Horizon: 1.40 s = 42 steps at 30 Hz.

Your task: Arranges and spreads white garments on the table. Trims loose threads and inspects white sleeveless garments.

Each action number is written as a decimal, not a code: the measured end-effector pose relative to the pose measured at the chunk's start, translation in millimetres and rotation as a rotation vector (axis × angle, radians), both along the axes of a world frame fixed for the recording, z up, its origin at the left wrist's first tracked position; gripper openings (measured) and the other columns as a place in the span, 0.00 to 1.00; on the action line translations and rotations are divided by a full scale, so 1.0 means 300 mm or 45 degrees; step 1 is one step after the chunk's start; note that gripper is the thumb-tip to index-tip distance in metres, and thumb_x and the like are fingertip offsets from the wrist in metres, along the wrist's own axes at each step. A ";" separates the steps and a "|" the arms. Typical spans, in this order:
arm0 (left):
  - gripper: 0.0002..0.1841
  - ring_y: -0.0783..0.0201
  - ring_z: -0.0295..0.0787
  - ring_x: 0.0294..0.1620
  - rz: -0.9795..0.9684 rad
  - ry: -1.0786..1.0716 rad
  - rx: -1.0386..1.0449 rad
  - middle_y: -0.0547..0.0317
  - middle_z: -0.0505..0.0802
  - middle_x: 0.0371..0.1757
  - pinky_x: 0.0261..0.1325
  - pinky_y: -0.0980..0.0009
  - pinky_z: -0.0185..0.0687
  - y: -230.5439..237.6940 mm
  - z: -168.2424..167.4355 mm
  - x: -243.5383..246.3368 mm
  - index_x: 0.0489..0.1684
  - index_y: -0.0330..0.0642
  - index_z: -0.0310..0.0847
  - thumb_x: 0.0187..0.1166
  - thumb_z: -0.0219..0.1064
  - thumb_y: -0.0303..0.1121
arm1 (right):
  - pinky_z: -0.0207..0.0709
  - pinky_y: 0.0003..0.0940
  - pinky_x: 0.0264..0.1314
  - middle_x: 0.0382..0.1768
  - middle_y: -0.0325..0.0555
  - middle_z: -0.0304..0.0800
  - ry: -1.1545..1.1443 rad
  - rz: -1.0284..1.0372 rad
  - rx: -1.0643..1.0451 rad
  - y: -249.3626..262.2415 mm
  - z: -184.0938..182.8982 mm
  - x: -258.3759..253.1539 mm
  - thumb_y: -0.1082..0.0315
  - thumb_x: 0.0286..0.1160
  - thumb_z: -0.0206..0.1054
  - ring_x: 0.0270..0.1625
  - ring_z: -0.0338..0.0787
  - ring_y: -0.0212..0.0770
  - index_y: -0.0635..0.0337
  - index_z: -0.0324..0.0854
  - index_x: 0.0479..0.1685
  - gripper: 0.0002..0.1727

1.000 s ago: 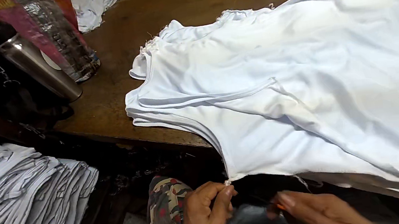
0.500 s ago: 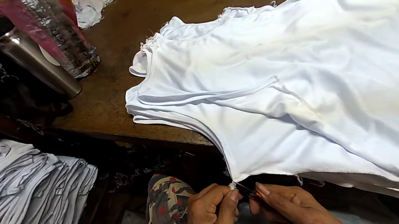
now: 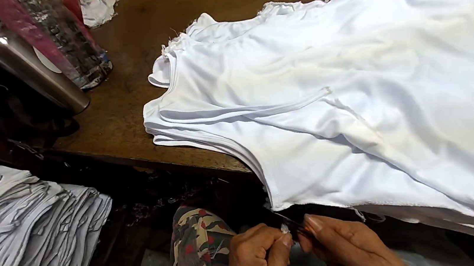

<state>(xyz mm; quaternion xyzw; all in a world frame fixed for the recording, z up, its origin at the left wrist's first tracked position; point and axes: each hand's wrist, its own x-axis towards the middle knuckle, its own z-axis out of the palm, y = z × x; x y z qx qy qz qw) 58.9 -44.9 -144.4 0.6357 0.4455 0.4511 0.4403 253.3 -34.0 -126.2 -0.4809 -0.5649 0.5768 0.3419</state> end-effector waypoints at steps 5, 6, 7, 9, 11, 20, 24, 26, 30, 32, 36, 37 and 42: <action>0.10 0.68 0.92 0.41 -0.126 0.174 -0.005 0.53 0.95 0.34 0.50 0.71 0.87 -0.023 -0.042 0.019 0.28 0.33 0.92 0.78 0.67 0.26 | 0.75 0.38 0.26 0.28 0.51 0.87 -0.798 -0.063 0.958 0.022 0.084 0.007 0.43 0.79 0.69 0.27 0.84 0.43 0.64 0.84 0.45 0.27; 0.08 0.67 0.93 0.40 -0.143 0.234 -0.011 0.53 0.95 0.33 0.49 0.68 0.88 -0.027 -0.047 0.031 0.26 0.35 0.91 0.75 0.69 0.26 | 0.77 0.40 0.24 0.29 0.50 0.88 -0.924 -0.112 1.107 0.040 0.078 -0.022 0.45 0.75 0.70 0.28 0.87 0.45 0.62 0.84 0.43 0.25; 0.07 0.65 0.93 0.39 -0.155 0.298 -0.018 0.53 0.95 0.31 0.47 0.64 0.88 -0.031 -0.050 0.043 0.25 0.36 0.91 0.73 0.72 0.27 | 0.76 0.40 0.21 0.28 0.48 0.88 -1.015 -0.155 1.234 0.065 0.060 -0.055 0.47 0.73 0.70 0.27 0.88 0.45 0.60 0.85 0.41 0.22; 0.04 0.61 0.94 0.41 -0.147 0.387 -0.006 0.52 0.95 0.33 0.48 0.61 0.89 -0.036 -0.051 0.063 0.28 0.38 0.91 0.66 0.76 0.29 | 0.71 0.37 0.16 0.25 0.42 0.82 -1.120 -0.192 1.387 0.123 0.027 -0.109 0.53 0.72 0.66 0.23 0.84 0.44 0.57 0.83 0.35 0.15; 0.08 0.63 0.92 0.52 -0.118 0.377 -0.028 0.52 0.95 0.45 0.60 0.63 0.88 -0.037 -0.047 0.062 0.39 0.39 0.94 0.68 0.78 0.32 | 0.68 0.36 0.15 0.22 0.39 0.78 -1.132 -0.152 1.386 0.168 0.035 -0.127 0.61 0.68 0.64 0.20 0.81 0.41 0.54 0.81 0.30 0.07; 0.06 0.70 0.92 0.41 -0.067 0.012 -0.144 0.55 0.94 0.39 0.48 0.73 0.90 0.017 0.047 0.087 0.39 0.32 0.90 0.76 0.66 0.22 | 0.67 0.34 0.17 0.18 0.29 0.72 -1.100 0.210 1.246 0.263 0.192 -0.062 0.50 0.49 0.77 0.20 0.77 0.34 0.48 0.79 0.31 0.17; 0.07 0.65 0.93 0.42 -0.292 0.311 -0.148 0.51 0.95 0.37 0.51 0.67 0.88 -0.015 -0.015 0.093 0.37 0.33 0.91 0.76 0.67 0.26 | 0.70 0.35 0.19 0.26 0.40 0.77 -1.221 0.235 1.424 0.230 0.100 -0.086 0.58 0.51 0.80 0.25 0.82 0.43 0.56 0.80 0.34 0.18; 0.07 0.66 0.92 0.43 -0.291 0.292 -0.184 0.51 0.95 0.40 0.52 0.70 0.88 -0.030 -0.030 0.083 0.39 0.34 0.92 0.78 0.69 0.28 | 0.67 0.34 0.18 0.24 0.41 0.75 -1.209 0.166 1.503 0.226 0.074 -0.089 0.62 0.68 0.67 0.24 0.80 0.43 0.57 0.79 0.32 0.08; 0.06 0.70 0.92 0.43 -0.127 0.169 -0.217 0.53 0.93 0.43 0.47 0.74 0.91 -0.019 -0.010 0.060 0.43 0.34 0.91 0.77 0.70 0.27 | 0.66 0.34 0.16 0.22 0.38 0.76 -1.106 0.150 1.494 0.234 0.074 -0.074 0.65 0.64 0.63 0.21 0.79 0.39 0.54 0.79 0.25 0.05; 0.07 0.69 0.92 0.39 -0.031 -0.008 -0.258 0.55 0.93 0.43 0.43 0.73 0.92 -0.012 0.018 0.070 0.46 0.33 0.90 0.76 0.70 0.24 | 0.65 0.33 0.15 0.16 0.31 0.73 -0.977 0.161 1.277 0.248 0.105 -0.062 0.62 0.57 0.65 0.18 0.77 0.33 0.49 0.79 0.21 0.04; 0.15 0.59 0.95 0.40 -0.051 -0.506 -0.373 0.45 0.93 0.53 0.36 0.65 0.95 0.004 0.080 0.107 0.58 0.25 0.82 0.78 0.70 0.25 | 0.60 0.30 0.15 0.12 0.30 0.73 -0.602 0.343 0.374 0.314 0.276 -0.023 0.61 0.74 0.71 0.14 0.71 0.29 0.45 0.80 0.19 0.13; 0.19 0.55 0.95 0.44 -0.136 -0.638 -0.406 0.40 0.91 0.59 0.36 0.63 0.95 0.015 0.093 0.117 0.64 0.23 0.78 0.80 0.70 0.28 | 0.60 0.29 0.13 0.11 0.33 0.74 -0.536 0.354 0.270 0.327 0.317 -0.020 0.63 0.75 0.71 0.13 0.71 0.31 0.47 0.81 0.19 0.14; 0.17 0.53 0.97 0.46 -0.412 -0.981 -0.782 0.41 0.93 0.55 0.31 0.63 0.94 0.089 0.163 0.221 0.61 0.30 0.79 0.79 0.71 0.29 | 0.59 0.26 0.10 0.11 0.41 0.75 -0.477 0.410 0.077 0.345 0.414 -0.046 0.69 0.80 0.67 0.10 0.71 0.33 0.55 0.81 0.22 0.14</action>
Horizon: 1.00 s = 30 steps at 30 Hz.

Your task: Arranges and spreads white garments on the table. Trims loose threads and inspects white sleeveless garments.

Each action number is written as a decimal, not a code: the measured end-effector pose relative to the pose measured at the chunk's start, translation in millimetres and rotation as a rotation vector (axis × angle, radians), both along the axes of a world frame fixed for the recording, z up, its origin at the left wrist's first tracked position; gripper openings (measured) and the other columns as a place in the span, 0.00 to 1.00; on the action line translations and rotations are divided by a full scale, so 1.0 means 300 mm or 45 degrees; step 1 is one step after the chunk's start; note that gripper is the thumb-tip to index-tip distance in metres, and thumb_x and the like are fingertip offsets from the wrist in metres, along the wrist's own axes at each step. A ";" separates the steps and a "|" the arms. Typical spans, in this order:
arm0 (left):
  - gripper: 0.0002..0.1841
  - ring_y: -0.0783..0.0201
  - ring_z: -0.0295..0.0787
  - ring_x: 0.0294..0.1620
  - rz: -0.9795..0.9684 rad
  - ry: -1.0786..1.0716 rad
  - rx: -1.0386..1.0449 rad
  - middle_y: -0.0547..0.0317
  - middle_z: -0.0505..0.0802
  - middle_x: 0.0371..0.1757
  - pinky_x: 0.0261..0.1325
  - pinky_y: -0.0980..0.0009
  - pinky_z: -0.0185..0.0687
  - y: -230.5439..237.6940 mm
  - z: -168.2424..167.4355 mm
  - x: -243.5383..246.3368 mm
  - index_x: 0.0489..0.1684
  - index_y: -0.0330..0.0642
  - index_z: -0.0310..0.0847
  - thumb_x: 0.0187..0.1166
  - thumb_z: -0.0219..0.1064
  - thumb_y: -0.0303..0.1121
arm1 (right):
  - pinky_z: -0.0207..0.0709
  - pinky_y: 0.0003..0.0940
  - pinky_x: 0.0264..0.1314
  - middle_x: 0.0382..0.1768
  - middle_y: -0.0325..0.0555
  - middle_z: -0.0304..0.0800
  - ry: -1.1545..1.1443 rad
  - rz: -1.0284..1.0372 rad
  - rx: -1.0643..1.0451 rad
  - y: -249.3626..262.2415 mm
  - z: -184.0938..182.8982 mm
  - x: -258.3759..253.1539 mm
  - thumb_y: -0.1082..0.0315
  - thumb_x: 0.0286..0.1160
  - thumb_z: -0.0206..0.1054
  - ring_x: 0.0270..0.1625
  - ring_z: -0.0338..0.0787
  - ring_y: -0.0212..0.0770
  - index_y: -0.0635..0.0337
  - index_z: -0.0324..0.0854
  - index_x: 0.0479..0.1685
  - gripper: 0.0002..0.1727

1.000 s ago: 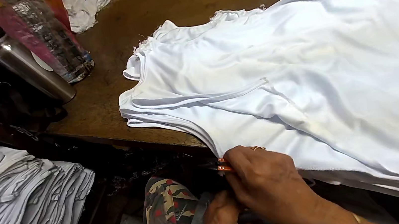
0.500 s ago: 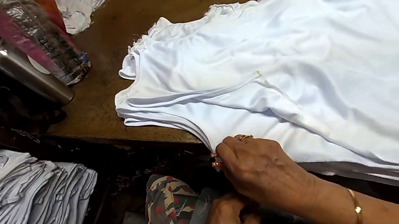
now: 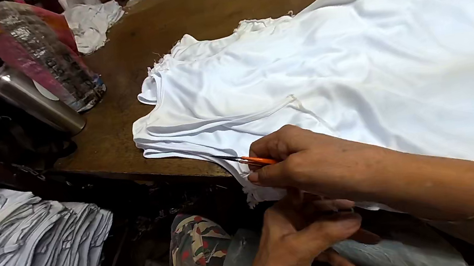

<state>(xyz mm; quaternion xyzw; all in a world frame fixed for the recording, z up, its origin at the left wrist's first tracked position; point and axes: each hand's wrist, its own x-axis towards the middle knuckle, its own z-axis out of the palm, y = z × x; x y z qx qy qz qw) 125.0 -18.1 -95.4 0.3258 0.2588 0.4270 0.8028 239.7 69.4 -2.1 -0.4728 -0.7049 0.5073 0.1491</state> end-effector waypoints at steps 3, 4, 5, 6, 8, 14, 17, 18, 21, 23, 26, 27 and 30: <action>0.05 0.62 0.93 0.29 0.017 0.132 -0.184 0.51 0.93 0.33 0.27 0.69 0.91 0.028 -0.004 0.068 0.46 0.32 0.79 0.88 0.60 0.26 | 0.62 0.25 0.12 0.14 0.38 0.75 0.001 0.015 0.071 -0.007 -0.019 0.022 0.58 0.88 0.62 0.13 0.73 0.32 0.52 0.81 0.27 0.17; 0.11 0.66 0.88 0.23 0.055 0.166 -0.205 0.56 0.89 0.26 0.25 0.71 0.87 0.026 -0.018 0.077 0.38 0.33 0.82 0.89 0.57 0.27 | 0.62 0.25 0.14 0.15 0.35 0.74 0.041 0.003 0.112 -0.018 -0.027 0.049 0.52 0.91 0.57 0.14 0.72 0.31 0.49 0.83 0.29 0.20; 0.14 0.69 0.83 0.20 0.061 0.176 -0.185 0.60 0.86 0.22 0.24 0.73 0.85 0.021 -0.035 0.073 0.36 0.33 0.85 0.90 0.56 0.29 | 0.62 0.24 0.14 0.15 0.33 0.73 0.103 -0.013 0.148 -0.034 -0.037 0.088 0.48 0.92 0.51 0.15 0.72 0.30 0.47 0.86 0.34 0.23; 0.14 0.71 0.81 0.19 0.052 0.172 -0.150 0.63 0.84 0.21 0.24 0.75 0.84 0.015 -0.050 0.061 0.38 0.34 0.86 0.91 0.55 0.30 | 0.62 0.23 0.14 0.15 0.31 0.74 0.161 -0.026 0.171 -0.057 -0.050 0.137 0.46 0.92 0.47 0.15 0.72 0.29 0.45 0.88 0.37 0.25; 0.14 0.74 0.79 0.18 0.039 0.181 -0.079 0.66 0.83 0.21 0.23 0.76 0.81 -0.002 -0.073 0.034 0.46 0.31 0.87 0.91 0.54 0.29 | 0.60 0.20 0.13 0.14 0.27 0.73 0.172 -0.112 0.145 -0.121 -0.093 0.253 0.45 0.90 0.48 0.13 0.69 0.25 0.42 0.91 0.37 0.25; 0.16 0.75 0.79 0.19 -0.003 0.280 0.127 0.67 0.84 0.23 0.24 0.77 0.81 -0.042 -0.087 0.004 0.51 0.30 0.87 0.92 0.51 0.28 | 0.64 0.24 0.22 0.23 0.32 0.79 0.071 -0.238 -0.169 -0.312 -0.256 0.451 0.57 0.93 0.52 0.20 0.70 0.23 0.61 0.88 0.42 0.22; 0.17 0.74 0.79 0.20 -0.022 0.282 0.140 0.66 0.84 0.23 0.24 0.76 0.81 -0.050 -0.088 0.008 0.50 0.29 0.87 0.92 0.50 0.28 | 0.59 0.20 0.18 0.20 0.25 0.76 0.222 -0.316 -0.215 -0.332 -0.299 0.433 0.57 0.92 0.53 0.17 0.66 0.20 0.56 0.89 0.39 0.20; 0.17 0.74 0.79 0.20 -0.026 0.293 0.136 0.65 0.84 0.23 0.24 0.76 0.80 -0.052 -0.087 0.009 0.49 0.29 0.87 0.92 0.50 0.28 | 0.58 0.19 0.18 0.19 0.24 0.76 0.261 -0.320 -0.217 -0.329 -0.304 0.424 0.57 0.92 0.54 0.16 0.65 0.19 0.55 0.89 0.38 0.20; 0.17 0.74 0.79 0.19 -0.021 0.303 0.118 0.65 0.85 0.22 0.24 0.76 0.80 -0.055 -0.090 0.008 0.48 0.29 0.88 0.92 0.50 0.27 | 0.58 0.18 0.17 0.20 0.24 0.78 0.275 -0.301 -0.182 -0.313 -0.313 0.407 0.57 0.92 0.54 0.17 0.66 0.18 0.54 0.88 0.36 0.20; 0.17 0.74 0.79 0.20 -0.013 0.289 0.112 0.65 0.85 0.23 0.24 0.76 0.80 -0.057 -0.093 0.007 0.48 0.29 0.88 0.92 0.51 0.27 | 0.58 0.18 0.17 0.20 0.25 0.79 0.259 -0.300 -0.162 -0.307 -0.316 0.398 0.57 0.91 0.55 0.16 0.66 0.18 0.54 0.89 0.35 0.20; 0.16 0.74 0.79 0.20 -0.020 0.268 0.118 0.65 0.85 0.23 0.24 0.76 0.81 -0.057 -0.098 0.006 0.47 0.29 0.88 0.92 0.51 0.27 | 0.59 0.17 0.17 0.20 0.24 0.80 0.263 -0.312 -0.128 -0.305 -0.321 0.387 0.57 0.90 0.57 0.16 0.66 0.17 0.52 0.89 0.33 0.19; 0.16 0.74 0.80 0.20 -0.025 0.264 0.118 0.65 0.86 0.23 0.25 0.76 0.81 -0.056 -0.100 0.005 0.47 0.30 0.88 0.92 0.51 0.27 | 0.58 0.17 0.17 0.20 0.23 0.79 0.263 -0.313 -0.116 -0.306 -0.324 0.384 0.57 0.90 0.57 0.16 0.66 0.16 0.52 0.88 0.33 0.19; 0.16 0.74 0.81 0.20 -0.036 0.245 0.104 0.65 0.86 0.23 0.25 0.75 0.82 -0.053 -0.106 0.001 0.46 0.30 0.88 0.91 0.51 0.27 | 0.57 0.17 0.16 0.19 0.23 0.76 0.271 -0.319 -0.154 -0.313 -0.320 0.379 0.57 0.92 0.55 0.15 0.64 0.18 0.53 0.88 0.34 0.20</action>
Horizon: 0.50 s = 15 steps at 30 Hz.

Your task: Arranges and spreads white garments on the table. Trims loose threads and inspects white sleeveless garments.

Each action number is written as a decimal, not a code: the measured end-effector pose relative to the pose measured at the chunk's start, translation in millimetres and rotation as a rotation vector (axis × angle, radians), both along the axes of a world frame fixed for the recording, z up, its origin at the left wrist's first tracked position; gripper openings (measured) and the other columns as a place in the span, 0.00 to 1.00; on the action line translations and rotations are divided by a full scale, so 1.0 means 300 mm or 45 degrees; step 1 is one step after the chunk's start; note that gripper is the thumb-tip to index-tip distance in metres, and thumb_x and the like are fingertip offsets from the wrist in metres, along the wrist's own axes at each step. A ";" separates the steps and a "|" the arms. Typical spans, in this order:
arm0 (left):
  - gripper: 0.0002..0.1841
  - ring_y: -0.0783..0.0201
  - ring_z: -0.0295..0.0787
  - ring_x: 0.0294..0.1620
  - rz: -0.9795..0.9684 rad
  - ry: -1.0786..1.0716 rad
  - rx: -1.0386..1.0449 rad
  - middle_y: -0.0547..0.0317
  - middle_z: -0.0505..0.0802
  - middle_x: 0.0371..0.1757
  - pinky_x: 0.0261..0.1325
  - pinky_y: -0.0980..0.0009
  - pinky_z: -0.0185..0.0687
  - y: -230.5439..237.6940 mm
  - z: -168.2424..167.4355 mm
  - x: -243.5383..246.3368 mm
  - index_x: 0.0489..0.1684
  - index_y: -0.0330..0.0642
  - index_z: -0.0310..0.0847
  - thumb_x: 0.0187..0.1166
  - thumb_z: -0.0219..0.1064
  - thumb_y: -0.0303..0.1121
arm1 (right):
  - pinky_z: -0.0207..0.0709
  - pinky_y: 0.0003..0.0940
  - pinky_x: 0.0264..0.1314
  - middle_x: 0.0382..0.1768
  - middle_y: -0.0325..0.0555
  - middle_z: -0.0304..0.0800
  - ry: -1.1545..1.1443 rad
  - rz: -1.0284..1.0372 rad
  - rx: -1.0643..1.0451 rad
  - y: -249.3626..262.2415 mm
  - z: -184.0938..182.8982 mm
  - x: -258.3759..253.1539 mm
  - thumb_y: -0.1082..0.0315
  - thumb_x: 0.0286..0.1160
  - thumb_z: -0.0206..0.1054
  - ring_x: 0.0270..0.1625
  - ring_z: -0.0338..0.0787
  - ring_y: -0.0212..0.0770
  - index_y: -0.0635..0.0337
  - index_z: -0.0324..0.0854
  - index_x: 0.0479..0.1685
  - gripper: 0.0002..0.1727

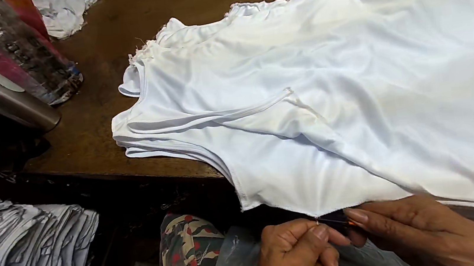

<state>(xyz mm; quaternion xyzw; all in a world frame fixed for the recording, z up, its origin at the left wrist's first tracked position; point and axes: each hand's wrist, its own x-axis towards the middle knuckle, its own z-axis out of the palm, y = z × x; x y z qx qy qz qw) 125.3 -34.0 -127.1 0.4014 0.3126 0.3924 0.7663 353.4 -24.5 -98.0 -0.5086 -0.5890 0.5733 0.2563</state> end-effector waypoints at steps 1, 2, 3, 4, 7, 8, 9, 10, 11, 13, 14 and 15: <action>0.16 0.74 0.81 0.20 0.001 -0.007 -0.004 0.65 0.86 0.23 0.25 0.75 0.82 0.000 -0.002 0.000 0.46 0.30 0.88 0.91 0.52 0.27 | 0.56 0.18 0.16 0.18 0.23 0.75 0.001 -0.001 -0.019 -0.002 0.005 0.000 0.57 0.93 0.54 0.15 0.64 0.18 0.53 0.87 0.35 0.20; 0.16 0.74 0.81 0.20 0.001 -0.014 -0.009 0.65 0.86 0.22 0.25 0.76 0.82 0.001 -0.003 0.000 0.46 0.30 0.88 0.91 0.52 0.27 | 0.56 0.18 0.16 0.19 0.24 0.75 -0.004 0.002 -0.025 -0.003 0.007 0.001 0.56 0.93 0.53 0.15 0.64 0.19 0.53 0.87 0.36 0.20; 0.16 0.74 0.81 0.20 0.001 -0.022 -0.015 0.65 0.86 0.22 0.26 0.75 0.83 0.001 -0.004 0.000 0.46 0.29 0.88 0.91 0.52 0.27 | 0.57 0.18 0.16 0.19 0.24 0.76 -0.018 0.005 -0.014 -0.002 0.006 0.003 0.56 0.93 0.53 0.15 0.64 0.19 0.53 0.87 0.36 0.20; 0.16 0.74 0.81 0.20 0.000 -0.026 -0.020 0.65 0.86 0.23 0.26 0.75 0.83 0.002 -0.005 0.000 0.47 0.29 0.88 0.91 0.52 0.27 | 0.57 0.19 0.17 0.19 0.25 0.77 -0.036 0.004 0.005 -0.001 0.004 0.004 0.56 0.93 0.54 0.16 0.65 0.19 0.54 0.88 0.36 0.20; 0.16 0.74 0.81 0.20 -0.006 -0.035 -0.026 0.65 0.86 0.22 0.26 0.75 0.83 0.003 -0.008 -0.001 0.47 0.30 0.88 0.91 0.52 0.28 | 0.58 0.19 0.17 0.20 0.26 0.79 -0.101 -0.021 0.098 0.000 -0.006 -0.002 0.56 0.91 0.56 0.16 0.66 0.18 0.54 0.88 0.34 0.20; 0.16 0.73 0.81 0.20 -0.009 -0.034 -0.027 0.65 0.86 0.22 0.26 0.75 0.83 0.002 -0.010 -0.001 0.46 0.30 0.89 0.91 0.52 0.27 | 0.59 0.19 0.18 0.20 0.27 0.79 -0.139 -0.015 0.130 -0.001 -0.004 -0.005 0.56 0.91 0.56 0.17 0.66 0.18 0.55 0.88 0.33 0.21; 0.16 0.73 0.81 0.20 -0.019 -0.021 -0.019 0.65 0.87 0.22 0.26 0.75 0.83 0.001 -0.012 -0.003 0.46 0.30 0.89 0.91 0.52 0.27 | 0.60 0.20 0.19 0.21 0.29 0.81 -0.178 0.010 0.162 -0.001 0.001 -0.005 0.56 0.92 0.55 0.17 0.68 0.19 0.56 0.88 0.33 0.22; 0.16 0.74 0.81 0.20 -0.034 0.011 0.004 0.65 0.87 0.22 0.26 0.75 0.83 0.000 -0.013 -0.007 0.47 0.29 0.89 0.91 0.52 0.27 | 0.62 0.23 0.21 0.22 0.32 0.82 -0.213 0.054 0.197 -0.002 0.011 -0.002 0.56 0.93 0.54 0.18 0.69 0.21 0.59 0.88 0.34 0.23; 0.16 0.74 0.81 0.20 -0.054 0.061 0.042 0.65 0.87 0.22 0.26 0.76 0.83 -0.001 -0.012 -0.014 0.47 0.29 0.89 0.91 0.53 0.27 | 0.65 0.27 0.23 0.22 0.38 0.82 -0.250 0.112 0.242 -0.002 0.029 0.002 0.55 0.94 0.53 0.20 0.72 0.26 0.63 0.87 0.36 0.25; 0.15 0.75 0.81 0.20 -0.086 0.214 0.175 0.64 0.87 0.22 0.26 0.77 0.82 -0.009 -0.022 -0.034 0.47 0.29 0.90 0.90 0.56 0.27 | 0.72 0.36 0.27 0.25 0.50 0.85 -0.327 0.211 0.401 0.003 0.078 -0.002 0.54 0.94 0.53 0.24 0.79 0.36 0.69 0.86 0.44 0.25; 0.14 0.75 0.81 0.20 -0.094 0.313 0.261 0.62 0.87 0.23 0.26 0.77 0.82 -0.016 -0.031 -0.046 0.45 0.29 0.91 0.89 0.58 0.28 | 0.75 0.40 0.28 0.27 0.52 0.86 -0.402 0.207 0.528 0.004 0.100 -0.020 0.52 0.90 0.59 0.26 0.82 0.40 0.69 0.85 0.47 0.24; 0.14 0.75 0.82 0.21 -0.101 0.410 0.344 0.60 0.88 0.23 0.27 0.77 0.82 -0.023 -0.042 -0.056 0.42 0.29 0.91 0.88 0.60 0.28 | 0.74 0.44 0.28 0.28 0.55 0.86 -0.504 0.169 0.679 0.004 0.114 -0.051 0.48 0.84 0.67 0.27 0.82 0.44 0.69 0.84 0.48 0.25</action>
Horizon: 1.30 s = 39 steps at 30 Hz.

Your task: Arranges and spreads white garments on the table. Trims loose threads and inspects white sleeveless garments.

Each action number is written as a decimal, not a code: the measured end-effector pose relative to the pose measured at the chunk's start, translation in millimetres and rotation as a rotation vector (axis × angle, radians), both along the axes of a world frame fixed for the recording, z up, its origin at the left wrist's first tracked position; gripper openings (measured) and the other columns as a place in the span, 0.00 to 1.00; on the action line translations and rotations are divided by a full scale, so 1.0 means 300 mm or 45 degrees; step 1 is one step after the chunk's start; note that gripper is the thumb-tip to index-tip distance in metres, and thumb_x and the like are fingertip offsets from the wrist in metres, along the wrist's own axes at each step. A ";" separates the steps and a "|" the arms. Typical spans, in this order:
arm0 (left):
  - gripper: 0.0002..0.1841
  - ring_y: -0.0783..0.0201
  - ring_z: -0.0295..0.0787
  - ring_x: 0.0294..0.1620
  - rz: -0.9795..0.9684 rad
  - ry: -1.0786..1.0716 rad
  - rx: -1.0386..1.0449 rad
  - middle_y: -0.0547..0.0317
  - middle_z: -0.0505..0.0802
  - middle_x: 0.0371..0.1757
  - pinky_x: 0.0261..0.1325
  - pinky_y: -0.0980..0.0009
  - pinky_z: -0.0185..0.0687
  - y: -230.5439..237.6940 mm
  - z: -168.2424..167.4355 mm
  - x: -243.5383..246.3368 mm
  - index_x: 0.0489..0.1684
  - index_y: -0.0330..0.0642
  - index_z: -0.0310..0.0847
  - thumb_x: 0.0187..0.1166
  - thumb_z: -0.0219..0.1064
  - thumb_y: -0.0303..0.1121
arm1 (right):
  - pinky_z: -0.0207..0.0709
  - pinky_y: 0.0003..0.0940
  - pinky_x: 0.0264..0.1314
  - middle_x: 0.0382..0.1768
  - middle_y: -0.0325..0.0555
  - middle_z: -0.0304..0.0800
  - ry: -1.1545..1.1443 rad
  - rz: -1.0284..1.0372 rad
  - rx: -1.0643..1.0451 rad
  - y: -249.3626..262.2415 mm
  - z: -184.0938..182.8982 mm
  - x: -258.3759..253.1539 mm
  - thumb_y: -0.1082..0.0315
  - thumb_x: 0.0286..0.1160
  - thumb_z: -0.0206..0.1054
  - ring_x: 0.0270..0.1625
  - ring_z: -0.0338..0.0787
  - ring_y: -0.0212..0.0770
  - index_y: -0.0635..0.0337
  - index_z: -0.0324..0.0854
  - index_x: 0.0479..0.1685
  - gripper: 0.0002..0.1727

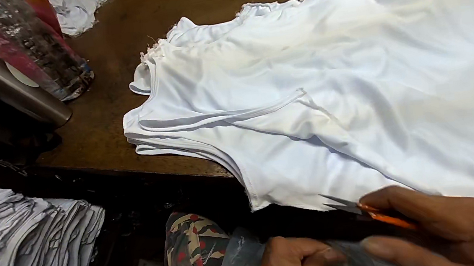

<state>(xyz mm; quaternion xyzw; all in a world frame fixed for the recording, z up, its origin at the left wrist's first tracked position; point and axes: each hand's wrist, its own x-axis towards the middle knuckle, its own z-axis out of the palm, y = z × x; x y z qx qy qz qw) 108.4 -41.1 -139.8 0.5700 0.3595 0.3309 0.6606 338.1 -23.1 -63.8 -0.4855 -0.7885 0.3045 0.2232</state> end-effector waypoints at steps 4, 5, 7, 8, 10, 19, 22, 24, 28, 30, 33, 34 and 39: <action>0.11 0.71 0.84 0.25 0.049 0.298 0.218 0.54 0.89 0.22 0.34 0.72 0.80 -0.026 -0.032 -0.024 0.26 0.30 0.89 0.78 0.67 0.26 | 0.77 0.45 0.22 0.31 0.50 0.88 -0.329 -0.096 0.698 0.039 -0.079 -0.207 0.48 0.76 0.68 0.30 0.89 0.50 0.59 0.84 0.43 0.21; 0.08 0.70 0.88 0.28 0.090 0.353 0.232 0.53 0.91 0.25 0.37 0.70 0.83 -0.032 -0.030 -0.028 0.27 0.31 0.89 0.74 0.71 0.27 | 0.73 0.42 0.18 0.28 0.48 0.85 -0.346 -0.096 0.861 0.063 -0.123 -0.266 0.52 0.77 0.64 0.26 0.86 0.49 0.58 0.83 0.40 0.17; 0.06 0.71 0.93 0.39 0.163 0.389 0.195 0.55 0.95 0.34 0.49 0.69 0.89 -0.037 -0.033 -0.041 0.36 0.34 0.90 0.69 0.77 0.28 | 0.69 0.38 0.18 0.26 0.45 0.80 -0.356 -0.068 1.053 0.119 -0.178 -0.354 0.59 0.79 0.61 0.24 0.82 0.47 0.58 0.81 0.36 0.12; 0.08 0.72 0.93 0.40 0.201 0.374 0.185 0.55 0.96 0.36 0.50 0.70 0.90 -0.036 -0.041 -0.047 0.39 0.34 0.90 0.68 0.78 0.28 | 0.68 0.37 0.19 0.26 0.45 0.78 -0.370 -0.053 1.083 0.142 -0.187 -0.377 0.61 0.81 0.60 0.24 0.81 0.46 0.58 0.80 0.35 0.11; 0.10 0.70 0.91 0.41 0.282 0.371 0.194 0.54 0.94 0.41 0.50 0.72 0.89 -0.030 -0.056 -0.067 0.42 0.34 0.91 0.67 0.79 0.28 | 0.66 0.36 0.18 0.24 0.43 0.76 -0.373 -0.030 1.067 0.174 -0.175 -0.389 0.65 0.78 0.59 0.23 0.79 0.45 0.57 0.79 0.31 0.10; 0.10 0.61 0.94 0.41 0.764 0.042 -0.026 0.51 0.94 0.46 0.44 0.65 0.94 0.015 -0.035 -0.122 0.46 0.30 0.87 0.84 0.60 0.25 | 0.60 0.20 0.13 0.15 0.27 0.78 0.408 0.030 -0.087 0.350 0.114 -0.226 0.64 0.75 0.68 0.13 0.70 0.23 0.45 0.87 0.27 0.08; 0.12 0.55 0.94 0.47 0.951 -0.022 -0.090 0.46 0.93 0.50 0.45 0.60 0.95 0.033 -0.025 -0.113 0.55 0.28 0.83 0.86 0.55 0.24 | 0.63 0.25 0.19 0.22 0.31 0.77 0.193 -0.436 0.389 0.452 0.168 -0.132 0.62 0.81 0.66 0.19 0.70 0.25 0.50 0.85 0.36 0.06; 0.12 0.55 0.93 0.50 1.023 -0.018 0.006 0.46 0.92 0.52 0.49 0.60 0.95 0.043 -0.026 -0.102 0.58 0.28 0.82 0.84 0.58 0.25 | 0.64 0.42 0.25 0.28 0.42 0.75 0.001 -0.557 0.549 0.453 0.157 -0.081 0.55 0.87 0.56 0.25 0.72 0.37 0.56 0.79 0.50 0.15; 0.20 0.59 0.90 0.56 1.077 0.205 0.573 0.52 0.89 0.59 0.56 0.63 0.93 0.075 -0.048 -0.104 0.61 0.37 0.84 0.72 0.78 0.34 | 0.74 0.33 0.13 0.23 0.34 0.78 0.240 -0.316 0.141 0.224 0.051 -0.083 0.51 0.90 0.52 0.16 0.77 0.33 0.49 0.82 0.58 0.17; 0.23 0.66 0.86 0.58 1.087 0.434 0.751 0.61 0.87 0.60 0.58 0.67 0.89 0.105 -0.037 -0.103 0.57 0.46 0.88 0.65 0.84 0.43 | 0.77 0.33 0.18 0.25 0.36 0.80 0.410 -0.191 -0.179 0.114 -0.023 -0.094 0.55 0.93 0.52 0.19 0.79 0.32 0.55 0.81 0.58 0.17; 0.14 0.70 0.81 0.59 1.093 0.643 0.826 0.65 0.84 0.58 0.56 0.73 0.85 0.155 -0.028 -0.088 0.43 0.53 0.92 0.65 0.84 0.46 | 0.75 0.32 0.22 0.28 0.42 0.80 0.450 -0.104 -0.334 0.025 -0.103 -0.127 0.64 0.94 0.50 0.22 0.78 0.32 0.67 0.79 0.59 0.16; 0.09 0.70 0.81 0.59 1.101 0.656 0.846 0.65 0.83 0.57 0.55 0.73 0.84 0.169 -0.027 -0.085 0.38 0.54 0.93 0.65 0.82 0.42 | 0.73 0.32 0.22 0.27 0.44 0.80 0.450 -0.078 -0.337 0.010 -0.122 -0.137 0.65 0.93 0.51 0.22 0.77 0.33 0.68 0.81 0.58 0.17; 0.04 0.69 0.88 0.49 0.906 0.504 0.852 0.66 0.91 0.46 0.51 0.71 0.89 0.162 0.006 -0.140 0.32 0.48 0.95 0.75 0.75 0.33 | 0.72 0.25 0.27 0.27 0.39 0.80 0.586 -0.044 -0.444 -0.024 -0.130 -0.168 0.58 0.97 0.45 0.24 0.75 0.26 0.68 0.86 0.55 0.25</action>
